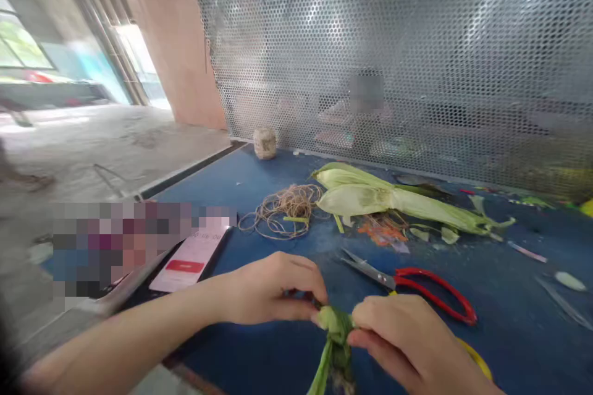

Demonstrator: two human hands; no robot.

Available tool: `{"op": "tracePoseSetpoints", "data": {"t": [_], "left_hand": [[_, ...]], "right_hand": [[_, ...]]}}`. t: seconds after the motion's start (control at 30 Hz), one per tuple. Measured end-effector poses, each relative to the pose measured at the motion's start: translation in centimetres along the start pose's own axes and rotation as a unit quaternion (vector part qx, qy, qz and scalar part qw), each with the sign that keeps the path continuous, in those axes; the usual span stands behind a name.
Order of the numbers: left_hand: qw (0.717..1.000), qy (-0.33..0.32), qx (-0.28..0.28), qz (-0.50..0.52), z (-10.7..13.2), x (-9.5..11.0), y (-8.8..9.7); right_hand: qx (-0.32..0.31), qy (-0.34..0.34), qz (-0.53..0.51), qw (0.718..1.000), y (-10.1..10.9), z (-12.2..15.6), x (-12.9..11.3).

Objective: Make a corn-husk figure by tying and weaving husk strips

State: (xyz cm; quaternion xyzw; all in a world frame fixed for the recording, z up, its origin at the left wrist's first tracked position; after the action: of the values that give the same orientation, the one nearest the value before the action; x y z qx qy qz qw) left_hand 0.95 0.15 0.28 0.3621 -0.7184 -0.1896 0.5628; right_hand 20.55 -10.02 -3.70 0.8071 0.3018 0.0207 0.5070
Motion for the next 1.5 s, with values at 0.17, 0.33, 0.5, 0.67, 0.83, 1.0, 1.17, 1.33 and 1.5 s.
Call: {"op": "tracePoseSetpoints", "data": {"t": [0.17,0.33,0.5,0.67,0.83,1.0,1.17,1.33,1.5], "left_hand": [[1.000,0.006,0.009,0.025,0.1,-0.2,0.2],[1.000,-0.002,0.015,0.026,0.3,-0.1,0.1],[0.999,-0.021,0.012,0.024,0.3,0.3,0.2],[0.997,-0.053,0.059,-0.016,0.2,0.1,0.5],[0.989,-0.059,0.133,-0.015,0.2,-0.3,0.8],[0.991,-0.033,0.127,0.000,0.2,-0.7,0.8],[0.994,-0.011,0.105,0.007,0.2,-1.0,0.4],[0.994,-0.003,0.107,0.004,0.2,-1.0,0.1],[0.996,0.010,0.089,-0.008,0.1,-0.8,0.2]], "right_hand": [[-0.036,-0.001,-0.043,0.998,0.5,0.0,0.2],[-0.034,-0.002,-0.050,0.998,0.5,0.2,0.1],[-0.021,0.000,-0.073,0.997,0.4,0.3,0.3],[-0.007,0.003,-0.094,0.996,1.1,-1.1,0.0],[0.052,-0.071,-0.107,0.990,0.2,-1.9,-0.1],[0.189,-0.038,0.079,0.978,-0.2,-1.6,-0.1],[0.075,0.052,0.129,0.987,0.3,-1.7,-0.5],[0.040,0.079,0.107,0.990,0.0,-1.7,-0.4],[0.042,0.074,0.094,0.992,-0.1,-2.0,-0.9]]}}
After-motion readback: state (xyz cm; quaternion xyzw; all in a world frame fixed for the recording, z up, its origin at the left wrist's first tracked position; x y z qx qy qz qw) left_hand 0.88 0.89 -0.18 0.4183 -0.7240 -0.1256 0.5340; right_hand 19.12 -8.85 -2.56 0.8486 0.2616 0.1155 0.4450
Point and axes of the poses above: each hand's wrist, its own z-axis away from the middle knuckle, its own y-axis out of the back of the hand, x = y × z, the point moved 1 cm from there along -z, towards the middle knuckle, and after that the axes turned 1 degree about -y, right-handed, at the moved point
